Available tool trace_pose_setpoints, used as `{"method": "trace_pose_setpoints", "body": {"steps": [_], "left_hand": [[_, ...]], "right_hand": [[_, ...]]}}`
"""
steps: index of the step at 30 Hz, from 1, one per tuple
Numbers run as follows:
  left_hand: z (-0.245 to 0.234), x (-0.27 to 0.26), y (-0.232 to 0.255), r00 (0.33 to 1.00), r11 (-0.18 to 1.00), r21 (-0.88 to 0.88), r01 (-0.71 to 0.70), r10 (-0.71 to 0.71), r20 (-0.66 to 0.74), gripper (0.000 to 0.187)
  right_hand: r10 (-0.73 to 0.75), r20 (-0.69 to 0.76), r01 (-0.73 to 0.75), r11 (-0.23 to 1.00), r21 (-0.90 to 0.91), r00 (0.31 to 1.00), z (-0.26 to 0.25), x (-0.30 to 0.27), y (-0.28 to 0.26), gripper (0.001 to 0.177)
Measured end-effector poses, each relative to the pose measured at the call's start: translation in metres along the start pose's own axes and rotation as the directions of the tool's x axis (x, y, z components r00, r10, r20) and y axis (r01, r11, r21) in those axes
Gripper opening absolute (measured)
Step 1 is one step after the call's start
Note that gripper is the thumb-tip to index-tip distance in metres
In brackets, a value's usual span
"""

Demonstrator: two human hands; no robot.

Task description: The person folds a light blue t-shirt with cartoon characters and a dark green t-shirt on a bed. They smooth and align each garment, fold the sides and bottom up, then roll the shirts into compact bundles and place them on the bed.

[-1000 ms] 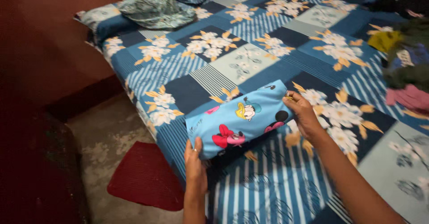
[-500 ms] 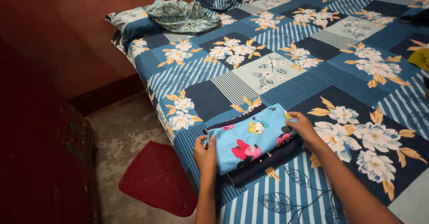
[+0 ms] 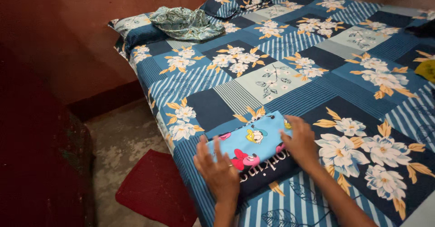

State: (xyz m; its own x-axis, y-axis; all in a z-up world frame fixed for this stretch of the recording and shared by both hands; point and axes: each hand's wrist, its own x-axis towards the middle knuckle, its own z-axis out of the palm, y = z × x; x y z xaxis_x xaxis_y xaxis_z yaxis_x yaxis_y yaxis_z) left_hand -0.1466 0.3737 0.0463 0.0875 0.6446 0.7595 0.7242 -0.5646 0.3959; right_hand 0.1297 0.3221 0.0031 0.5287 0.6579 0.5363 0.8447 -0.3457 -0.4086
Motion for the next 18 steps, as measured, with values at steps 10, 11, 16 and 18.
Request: {"method": "trace_pose_setpoints", "body": {"steps": [10,11,16,18], "left_hand": [[0.056,-0.011,0.013,0.917,0.966,-0.138,-0.218,0.252,0.311,0.059],[0.058,-0.014,0.012,0.917,0.966,-0.132,-0.22,0.252,0.31,0.059],[0.054,-0.014,0.017,0.901,0.967,-0.136,-0.214,0.249,0.354,0.059],[0.048,-0.013,0.027,0.892,0.962,-0.182,-0.206,0.26,0.368,0.055]], "right_hand": [[-0.347,0.112,0.362,0.913,-0.187,0.931,0.014,-0.031,-0.055,0.065],[-0.349,0.123,0.368,0.91,-0.193,0.929,0.016,-0.033,-0.05,0.066],[-0.317,0.211,0.341,0.936,-0.09,0.925,0.015,-0.034,-0.038,0.066],[-0.269,0.236,0.271,0.962,0.027,0.934,0.007,-0.038,-0.037,0.063]]}}
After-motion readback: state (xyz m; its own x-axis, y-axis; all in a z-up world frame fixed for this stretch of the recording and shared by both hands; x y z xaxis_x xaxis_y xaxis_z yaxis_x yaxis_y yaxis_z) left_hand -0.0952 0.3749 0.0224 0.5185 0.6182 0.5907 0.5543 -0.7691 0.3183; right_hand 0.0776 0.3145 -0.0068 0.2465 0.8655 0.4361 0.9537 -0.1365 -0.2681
